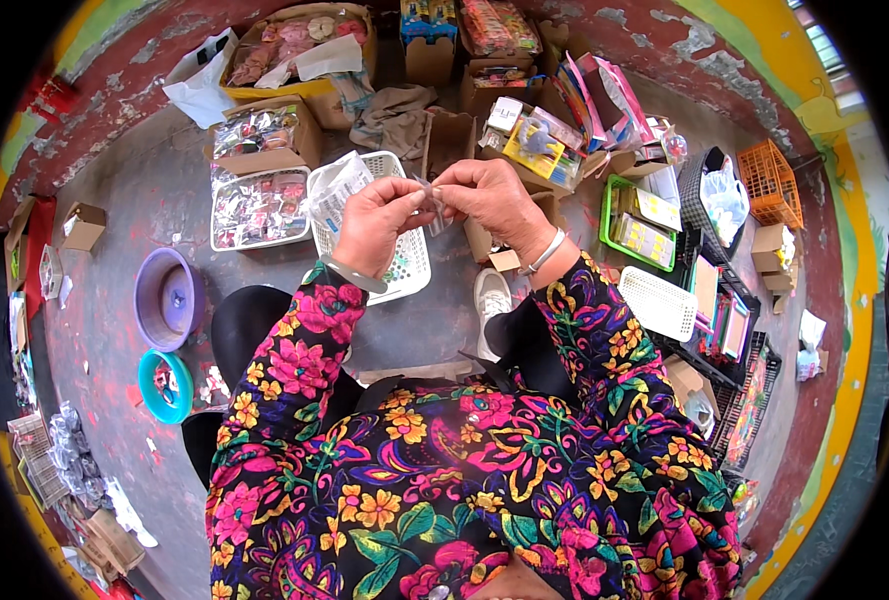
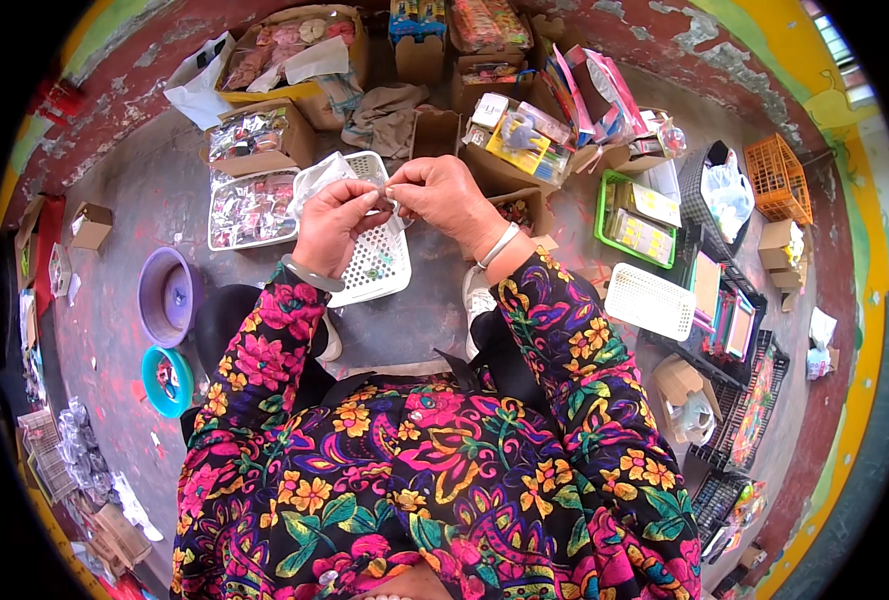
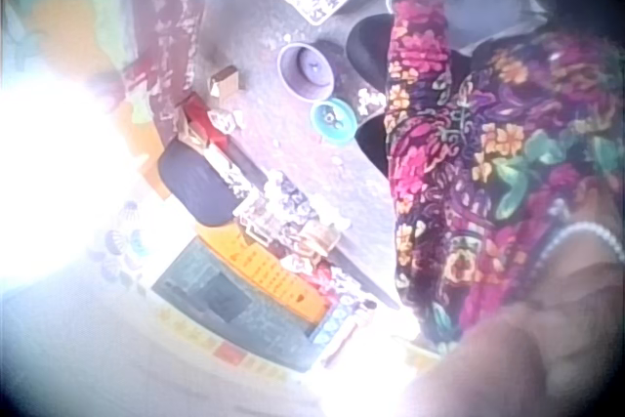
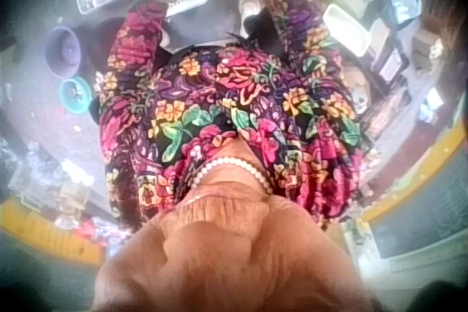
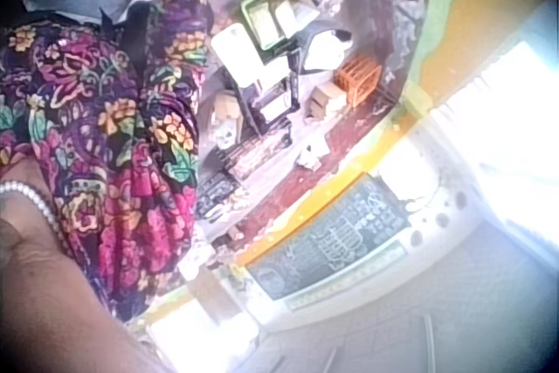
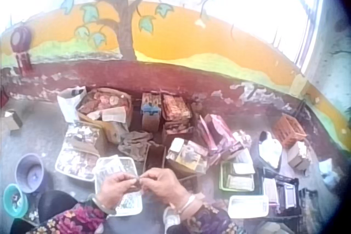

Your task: The person sits on the floor and repeatedly picks small items from a white basket, places them into small clear plastic bags, and then puts the filled bags into a cardboard box. The process is repeated continuously with different small items.

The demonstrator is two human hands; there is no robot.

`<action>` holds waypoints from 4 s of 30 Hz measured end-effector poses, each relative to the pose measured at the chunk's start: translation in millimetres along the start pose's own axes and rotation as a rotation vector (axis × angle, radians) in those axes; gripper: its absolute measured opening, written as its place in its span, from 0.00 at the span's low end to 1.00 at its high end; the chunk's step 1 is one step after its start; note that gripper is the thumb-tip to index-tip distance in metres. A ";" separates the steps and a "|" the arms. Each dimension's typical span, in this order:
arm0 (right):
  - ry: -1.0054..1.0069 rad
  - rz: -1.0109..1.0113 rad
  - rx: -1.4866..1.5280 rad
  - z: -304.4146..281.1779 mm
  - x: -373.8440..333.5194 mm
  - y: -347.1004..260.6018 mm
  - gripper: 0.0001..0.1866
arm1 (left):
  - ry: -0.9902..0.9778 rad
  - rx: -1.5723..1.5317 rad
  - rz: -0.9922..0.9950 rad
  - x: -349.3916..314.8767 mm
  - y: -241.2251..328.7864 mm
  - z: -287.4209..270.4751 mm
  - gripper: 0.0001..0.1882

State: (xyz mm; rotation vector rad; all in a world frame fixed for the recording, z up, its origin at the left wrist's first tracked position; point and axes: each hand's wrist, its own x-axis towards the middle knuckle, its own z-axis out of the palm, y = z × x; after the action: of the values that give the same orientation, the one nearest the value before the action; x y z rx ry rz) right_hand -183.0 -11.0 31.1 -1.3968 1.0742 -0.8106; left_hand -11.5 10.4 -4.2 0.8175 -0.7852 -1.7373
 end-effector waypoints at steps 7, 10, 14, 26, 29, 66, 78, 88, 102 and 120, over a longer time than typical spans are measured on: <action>-0.025 0.063 0.005 0.4 -0.5 -1.9 0.08 | -0.008 -0.090 -0.123 2.9 -3.8 -6.1 0.04; -0.030 0.066 -0.035 0.2 0.1 -1.8 0.08 | 0.007 0.016 -0.075 1.9 -5.4 -3.5 0.04; -0.026 -0.012 -0.091 -0.9 0.6 0.8 0.08 | -0.009 0.155 0.034 1.0 -10.7 -0.4 0.04; -0.188 0.166 0.080 -15.8 -2.9 -12.5 0.06 | -0.208 0.259 0.042 -1.9 -1.4 -2.9 0.05; -0.179 0.143 0.066 -14.6 3.0 6.9 0.06 | -0.235 0.295 0.058 -1.5 -1.2 0.5 0.05; -0.263 0.172 0.040 -17.3 -4.9 -13.6 0.05 | -0.156 0.108 -0.242 1.7 17.1 -4.5 0.06; -0.182 0.126 -0.105 -12.5 0.9 -0.4 0.05 | -0.072 0.270 -0.176 2.9 13.4 -1.6 0.06; -0.113 -0.047 -0.225 -7.1 2.4 8.4 0.06 | -0.065 0.213 -0.158 3.7 7.8 -5.7 0.05; 0.374 -0.537 -1.029 15.6 -6.4 -6.8 0.13 | 0.065 0.128 -0.086 6.1 -2.3 -4.9 0.05; 0.304 -0.423 -0.884 20.0 -6.5 11.4 0.06 | 0.015 0.392 0.157 4.8 -17.1 -4.0 0.06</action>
State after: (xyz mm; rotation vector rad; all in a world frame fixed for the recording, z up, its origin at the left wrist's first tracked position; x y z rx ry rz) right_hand -168.5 2.9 18.1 -2.3550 1.4903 -0.9071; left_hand -18.2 9.9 -21.1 0.9976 -1.1696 -1.4566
